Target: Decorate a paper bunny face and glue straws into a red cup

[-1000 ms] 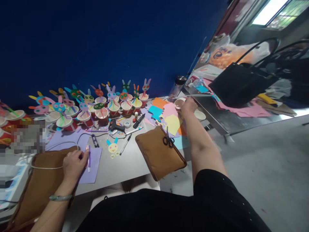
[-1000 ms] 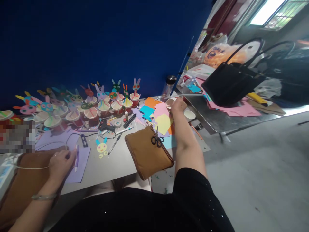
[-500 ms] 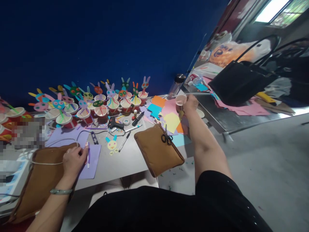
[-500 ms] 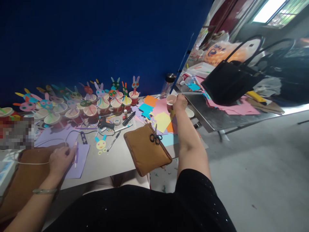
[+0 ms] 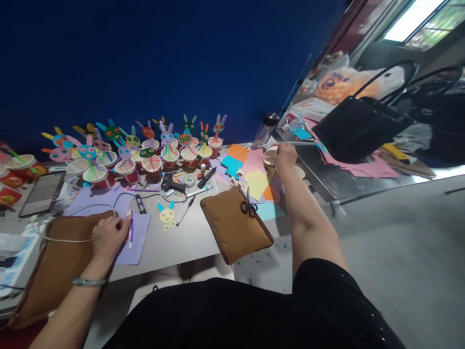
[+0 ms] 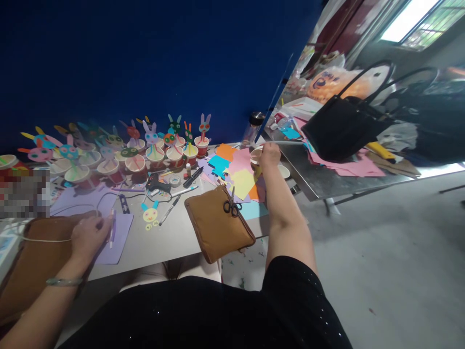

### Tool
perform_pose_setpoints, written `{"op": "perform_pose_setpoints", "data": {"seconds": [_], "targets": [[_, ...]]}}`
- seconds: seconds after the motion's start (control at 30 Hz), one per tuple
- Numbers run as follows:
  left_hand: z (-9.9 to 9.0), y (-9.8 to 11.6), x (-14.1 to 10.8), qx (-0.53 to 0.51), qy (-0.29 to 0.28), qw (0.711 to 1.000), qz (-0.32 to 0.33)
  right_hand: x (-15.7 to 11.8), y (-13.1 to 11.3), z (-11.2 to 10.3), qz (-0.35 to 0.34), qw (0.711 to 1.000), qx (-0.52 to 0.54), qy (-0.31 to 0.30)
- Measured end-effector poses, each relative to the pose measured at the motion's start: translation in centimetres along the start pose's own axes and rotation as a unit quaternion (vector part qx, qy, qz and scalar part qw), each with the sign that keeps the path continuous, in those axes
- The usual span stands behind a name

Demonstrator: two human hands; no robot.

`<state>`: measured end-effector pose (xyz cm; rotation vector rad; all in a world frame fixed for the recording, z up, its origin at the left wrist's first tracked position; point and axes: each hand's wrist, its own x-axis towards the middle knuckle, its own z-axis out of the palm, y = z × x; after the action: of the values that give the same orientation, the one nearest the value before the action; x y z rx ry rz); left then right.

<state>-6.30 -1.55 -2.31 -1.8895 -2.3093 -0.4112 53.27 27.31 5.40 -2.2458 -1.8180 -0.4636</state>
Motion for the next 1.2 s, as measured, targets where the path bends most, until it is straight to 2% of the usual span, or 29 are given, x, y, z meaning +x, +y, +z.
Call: {"op": "perform_pose_setpoints", "data": {"seconds": [0.13,0.37,0.57,0.77,0.97,1.1,1.2], "targets": [[0.1,0.0,0.0,0.004,-0.006,1.0,-0.006,-0.1,-0.5,-0.5,-0.013,0.999,-0.016,-0.044],[0.0,0.0,0.0,0.01,-0.024,1.0,-0.016,-0.8,-1.4,-2.1,-0.042,0.995,-0.023,-0.085],[-0.4,0.3,0.2,0.012,-0.032,0.999,-0.02,-2.2,-2.6,-4.6,-0.054,0.997,-0.003,-0.047],[-0.7,0.7,0.3,0.022,-0.041,0.999,-0.022,-4.8,-3.6,-7.4,-0.122,0.992,-0.022,0.027],[-0.6,0.6,0.2,0.015,-0.037,0.999,-0.022,-4.8,-5.3,-9.1,-0.215,0.973,-0.085,-0.024],[-0.4,0.6,0.3,0.01,-0.025,0.999,-0.023,-3.5,-6.2,-10.4,-0.182,0.981,-0.073,0.0],[-0.5,0.8,0.3,0.005,-0.038,0.999,-0.038,-3.1,-6.9,-12.1,-0.173,0.983,-0.053,0.005]]}}
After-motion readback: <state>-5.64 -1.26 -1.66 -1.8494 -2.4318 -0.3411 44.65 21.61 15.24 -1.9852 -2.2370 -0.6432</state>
